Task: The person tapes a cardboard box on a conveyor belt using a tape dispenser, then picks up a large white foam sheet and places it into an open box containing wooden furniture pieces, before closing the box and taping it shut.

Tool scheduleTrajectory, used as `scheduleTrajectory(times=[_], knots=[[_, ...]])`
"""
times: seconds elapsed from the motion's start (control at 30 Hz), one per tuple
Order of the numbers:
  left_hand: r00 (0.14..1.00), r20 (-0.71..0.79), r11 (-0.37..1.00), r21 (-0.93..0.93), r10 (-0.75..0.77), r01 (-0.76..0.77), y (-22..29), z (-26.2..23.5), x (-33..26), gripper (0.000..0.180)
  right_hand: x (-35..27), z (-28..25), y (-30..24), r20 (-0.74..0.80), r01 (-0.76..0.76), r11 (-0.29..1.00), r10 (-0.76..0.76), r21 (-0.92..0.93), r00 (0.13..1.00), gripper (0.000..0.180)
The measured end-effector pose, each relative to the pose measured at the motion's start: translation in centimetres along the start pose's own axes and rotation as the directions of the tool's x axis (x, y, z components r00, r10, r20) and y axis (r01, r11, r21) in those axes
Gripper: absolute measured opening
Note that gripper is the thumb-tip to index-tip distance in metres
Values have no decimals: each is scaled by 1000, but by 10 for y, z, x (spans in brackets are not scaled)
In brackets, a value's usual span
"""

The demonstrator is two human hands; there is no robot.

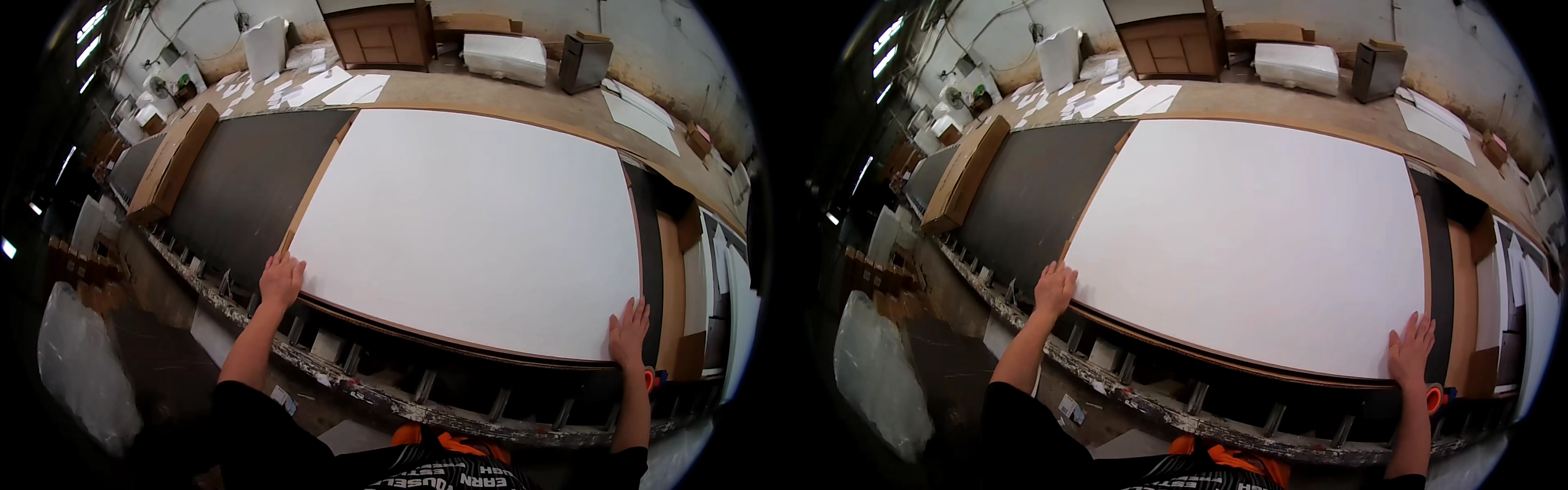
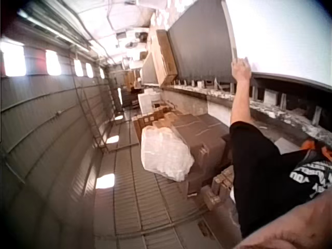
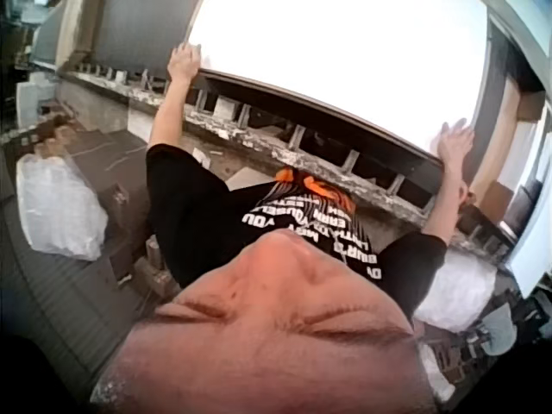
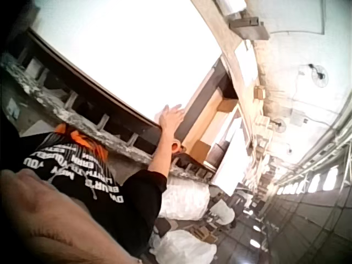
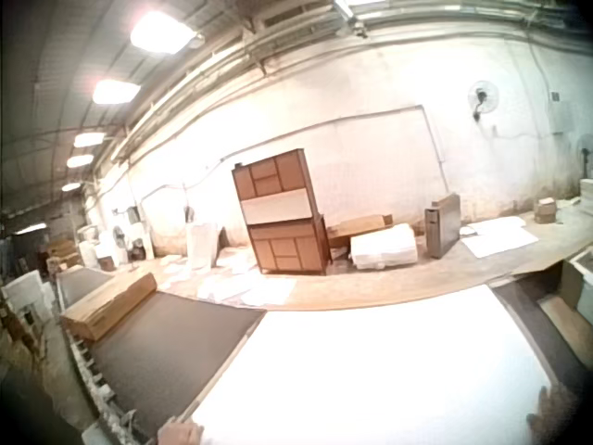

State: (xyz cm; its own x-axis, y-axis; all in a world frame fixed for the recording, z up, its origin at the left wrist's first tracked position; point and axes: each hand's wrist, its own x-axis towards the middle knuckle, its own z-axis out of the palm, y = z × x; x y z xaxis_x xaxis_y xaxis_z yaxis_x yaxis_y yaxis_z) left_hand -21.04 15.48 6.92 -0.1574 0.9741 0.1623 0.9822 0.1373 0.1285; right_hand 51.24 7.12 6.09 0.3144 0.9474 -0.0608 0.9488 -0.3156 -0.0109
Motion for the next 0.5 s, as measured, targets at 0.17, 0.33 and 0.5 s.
scheduleTrajectory(times=[0.17, 0.33, 0.5], knots=[[980, -56, 972, -124, 192, -198, 37, 5, -17, 66, -51, -44, -22, -177, 364, 881, -323, 302, 930, 78], [994, -19, 988, -107, 109, -110, 61, 22, 17, 78, -36, -40, -52, 167, 423, 905, -410, -46, 896, 107], [983, 139, 985, 110, 117, -133, 54, 31, 51, 73, -15, -28, -62, 151, 422, 905, -409, -61, 900, 107]])
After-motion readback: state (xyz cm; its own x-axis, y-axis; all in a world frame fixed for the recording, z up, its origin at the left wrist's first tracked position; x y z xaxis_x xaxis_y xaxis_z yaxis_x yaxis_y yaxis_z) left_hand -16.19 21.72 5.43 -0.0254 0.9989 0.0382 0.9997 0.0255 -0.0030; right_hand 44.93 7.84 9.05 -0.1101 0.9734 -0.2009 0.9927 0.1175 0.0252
